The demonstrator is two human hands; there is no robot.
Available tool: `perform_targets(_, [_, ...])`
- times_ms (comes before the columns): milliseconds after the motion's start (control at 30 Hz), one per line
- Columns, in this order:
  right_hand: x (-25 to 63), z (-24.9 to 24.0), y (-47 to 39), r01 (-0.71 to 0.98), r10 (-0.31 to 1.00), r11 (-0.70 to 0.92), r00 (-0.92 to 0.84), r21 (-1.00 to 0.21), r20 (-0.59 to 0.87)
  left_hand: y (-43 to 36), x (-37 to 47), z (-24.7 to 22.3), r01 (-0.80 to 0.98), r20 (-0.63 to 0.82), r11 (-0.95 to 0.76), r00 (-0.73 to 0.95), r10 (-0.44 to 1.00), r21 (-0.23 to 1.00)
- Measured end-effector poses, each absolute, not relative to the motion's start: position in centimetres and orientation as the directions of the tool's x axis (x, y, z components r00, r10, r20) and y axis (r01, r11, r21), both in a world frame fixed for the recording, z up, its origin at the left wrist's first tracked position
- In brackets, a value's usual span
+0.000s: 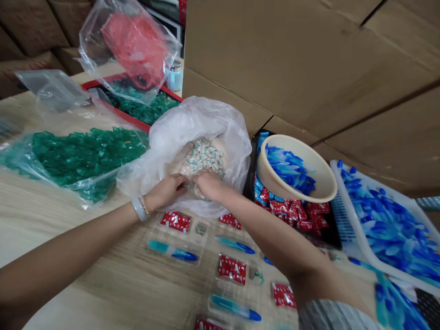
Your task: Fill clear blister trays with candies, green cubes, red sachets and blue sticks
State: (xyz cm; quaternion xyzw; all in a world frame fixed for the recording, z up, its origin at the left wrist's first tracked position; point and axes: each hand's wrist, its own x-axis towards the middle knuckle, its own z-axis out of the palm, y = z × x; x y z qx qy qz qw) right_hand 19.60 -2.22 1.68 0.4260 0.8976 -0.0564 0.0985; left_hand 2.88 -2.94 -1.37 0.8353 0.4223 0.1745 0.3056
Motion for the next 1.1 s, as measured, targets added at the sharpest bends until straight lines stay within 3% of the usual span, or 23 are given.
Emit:
perform_targets(167, [20.0,1.5,-3.9,0.79,0.778,0.612,-0.597,0.026,-0.195,-2.9,2.7,-1.7,0.587,0.052,-0.478,0.595,0.802,0.654])
perform_targets(467, [20.7,1.1,-3.6,0.828,0.803,0.533,-0.56,-0.176,-0.202,-2.7,2.8,-2.1,0.585,0.065,-0.498,0.604,0.794,0.64])
perform_targets(833, [20.5,1.6,-3.6,0.785,0.75,0.616,-0.609,-0.061,-0.258,-2.8,2.8,-1.6,0.581,0.059,-0.498,0.611,0.79,0.644])
perform_targets(967, [21.4,2.8,-3.1,0.81,0.794,0.562,-0.585,-0.165,-0.166,-2.7,2.6,-1.2,0.567,0.064,-0.478,0.598,0.799,0.671])
perform_targets(1100, [21.8,3.7,-2.8,0.764,0.711,0.569,-0.643,-0.303,-0.285,-2.5,2.6,-1.2,0.553,0.048,-0.469,0.61,0.791,0.689])
